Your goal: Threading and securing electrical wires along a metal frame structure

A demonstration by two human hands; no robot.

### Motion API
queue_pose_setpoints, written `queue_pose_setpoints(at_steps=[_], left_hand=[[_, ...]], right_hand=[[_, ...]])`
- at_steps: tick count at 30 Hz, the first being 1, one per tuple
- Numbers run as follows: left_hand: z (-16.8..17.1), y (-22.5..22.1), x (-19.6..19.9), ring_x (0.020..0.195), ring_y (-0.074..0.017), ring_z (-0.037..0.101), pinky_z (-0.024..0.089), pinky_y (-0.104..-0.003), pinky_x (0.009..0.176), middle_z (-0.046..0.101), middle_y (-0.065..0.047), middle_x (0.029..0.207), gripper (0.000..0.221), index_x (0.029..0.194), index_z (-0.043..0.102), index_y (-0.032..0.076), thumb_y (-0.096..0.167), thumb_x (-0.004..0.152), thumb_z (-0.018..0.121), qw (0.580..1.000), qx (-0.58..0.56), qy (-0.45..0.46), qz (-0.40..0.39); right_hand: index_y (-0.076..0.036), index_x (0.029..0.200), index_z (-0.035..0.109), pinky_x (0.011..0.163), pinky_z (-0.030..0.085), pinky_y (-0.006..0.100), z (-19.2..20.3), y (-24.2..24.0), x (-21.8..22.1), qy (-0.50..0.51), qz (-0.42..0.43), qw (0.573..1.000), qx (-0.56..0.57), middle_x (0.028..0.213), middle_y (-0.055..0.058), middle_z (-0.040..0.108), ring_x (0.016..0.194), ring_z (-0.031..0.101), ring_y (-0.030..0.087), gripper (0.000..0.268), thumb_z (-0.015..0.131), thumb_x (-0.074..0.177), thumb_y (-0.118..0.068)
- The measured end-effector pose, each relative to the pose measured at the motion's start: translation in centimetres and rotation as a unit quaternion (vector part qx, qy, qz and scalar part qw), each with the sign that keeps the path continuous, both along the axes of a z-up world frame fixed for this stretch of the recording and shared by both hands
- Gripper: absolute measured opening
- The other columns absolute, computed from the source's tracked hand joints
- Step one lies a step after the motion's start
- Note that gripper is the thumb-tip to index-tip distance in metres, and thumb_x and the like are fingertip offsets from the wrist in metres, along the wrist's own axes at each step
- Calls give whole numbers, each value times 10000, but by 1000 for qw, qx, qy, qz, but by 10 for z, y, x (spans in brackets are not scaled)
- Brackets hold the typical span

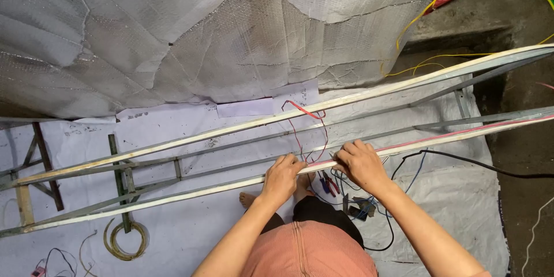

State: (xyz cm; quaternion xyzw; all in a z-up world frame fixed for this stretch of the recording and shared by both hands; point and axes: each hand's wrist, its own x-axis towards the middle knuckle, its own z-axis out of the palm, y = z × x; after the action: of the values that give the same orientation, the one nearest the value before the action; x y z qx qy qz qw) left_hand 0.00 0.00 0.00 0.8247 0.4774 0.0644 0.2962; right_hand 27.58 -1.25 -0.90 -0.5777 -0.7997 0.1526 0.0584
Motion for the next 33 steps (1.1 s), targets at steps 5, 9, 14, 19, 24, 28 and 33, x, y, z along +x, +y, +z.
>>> queue_pose_setpoints(at_steps=[5, 9, 14, 19, 24, 28, 33], left_hand=[[1, -2, 2, 960, -270, 618, 575, -377, 782, 590, -31, 996, 288, 1096, 708, 214, 93, 980, 474, 1000, 0, 6, 6], [-3, -2, 6, 992, -283, 619, 574, -387, 807, 589, -35, 1013, 294, 1106, 702, 205, 70, 968, 480, 1000, -16, 5, 8], [-16, -1, 11, 1005, -276, 620, 573, -387, 810, 581, -26, 995, 248, 1054, 688, 189, 74, 949, 495, 999, -29, -3, 16], [-14, 2, 15, 977, -311, 629, 578, -426, 797, 577, -44, 997, 178, 1013, 676, 160, 84, 935, 535, 998, -56, -13, 19], [30, 10, 18, 1024, -360, 632, 601, -499, 818, 549, -68, 1108, 224, 1090, 664, 134, 196, 881, 713, 998, -60, 14, -4], [10, 2, 17, 1031, -360, 630, 615, -496, 799, 529, -82, 1106, 200, 1098, 667, 115, 160, 906, 700, 999, -24, 28, -20], [-8, -11, 18, 936, -234, 612, 599, -350, 606, 541, -22, 961, 106, 1009, 655, 143, 199, 978, 570, 988, 141, 50, -42]], right_hand=[[-243, 877, 647, 757, 456, 348, -11, 2, -1, -8, 7, 1000, -27, 854, -42, 569, 908, 557, 209, 233, 777, 793, -418], [-243, 882, 634, 758, 446, 354, 0, 3, -5, -27, 25, 999, -9, 855, -38, 557, 909, 554, 214, 191, 730, 834, -402], [-267, 903, 621, 767, 434, 357, 10, -3, -6, -35, 29, 997, 61, 851, -36, 534, 905, 545, 208, 198, 698, 862, -445], [-266, 886, 619, 745, 421, 369, 1, -7, -7, -27, 17, 992, 121, 833, -34, 526, 881, 541, 213, 215, 747, 816, -424], [-243, 887, 633, 732, 414, 357, -9, -9, -8, 1, 12, 991, 130, 825, -46, 534, 859, 542, 206, 187, 734, 841, -393], [-247, 897, 637, 727, 409, 354, -8, -10, -10, 3, 4, 990, 142, 816, -46, 524, 849, 539, 201, 147, 695, 891, -381], [-256, 916, 659, 757, 430, 356, -4, -13, -12, 15, -9, 989, 147, 836, -42, 563, 876, 568, 205, 115, 706, 881, -355]])
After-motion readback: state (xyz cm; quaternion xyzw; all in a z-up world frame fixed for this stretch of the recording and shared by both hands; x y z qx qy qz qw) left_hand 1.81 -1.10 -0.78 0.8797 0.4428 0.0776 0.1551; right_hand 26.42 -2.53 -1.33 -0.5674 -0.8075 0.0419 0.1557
